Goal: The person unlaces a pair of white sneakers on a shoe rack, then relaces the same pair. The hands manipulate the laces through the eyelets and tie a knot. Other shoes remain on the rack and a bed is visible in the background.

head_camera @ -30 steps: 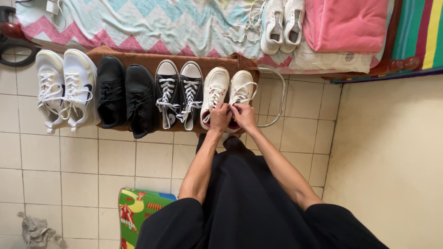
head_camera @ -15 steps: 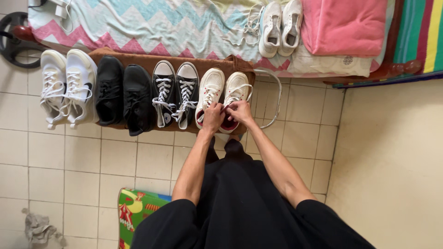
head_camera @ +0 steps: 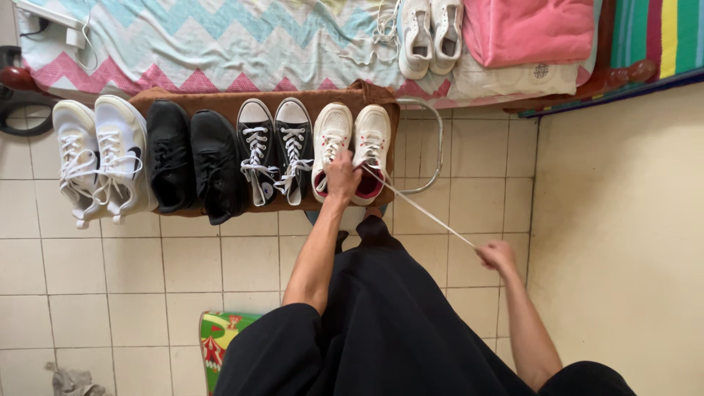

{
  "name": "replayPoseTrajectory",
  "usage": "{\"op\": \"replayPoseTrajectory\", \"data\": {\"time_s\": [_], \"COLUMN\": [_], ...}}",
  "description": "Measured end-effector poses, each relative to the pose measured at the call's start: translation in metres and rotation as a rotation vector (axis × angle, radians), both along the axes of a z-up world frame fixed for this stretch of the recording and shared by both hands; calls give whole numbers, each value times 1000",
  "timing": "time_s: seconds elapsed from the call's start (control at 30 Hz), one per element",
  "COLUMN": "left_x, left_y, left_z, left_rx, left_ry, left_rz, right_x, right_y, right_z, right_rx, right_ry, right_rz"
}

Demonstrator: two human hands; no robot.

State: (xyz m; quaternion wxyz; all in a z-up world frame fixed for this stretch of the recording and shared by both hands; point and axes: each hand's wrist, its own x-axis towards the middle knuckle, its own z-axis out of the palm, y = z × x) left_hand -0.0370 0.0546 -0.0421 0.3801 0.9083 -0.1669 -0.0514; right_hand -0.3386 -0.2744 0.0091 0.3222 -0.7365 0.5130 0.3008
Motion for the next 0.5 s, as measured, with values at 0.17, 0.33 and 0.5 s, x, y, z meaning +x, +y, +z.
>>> {"op": "replayPoseTrajectory", "data": {"time_s": [0.17,0.33,0.5], "left_x": [-9,-2,1], "left_y": [-4,-1,1], "left_z": [-3,2,7], "left_rx": [17,11,13], "left_ry": [50,-15,98], "left_rz": [-14,-72,-92], "right_x": [9,85,197], "right_y": [24,82,153], "right_z": [-17,-24,1], "right_rx": [9,-222,-80], "right_ry": [88,-75,-953], "right_rz": [214,665,476]}}
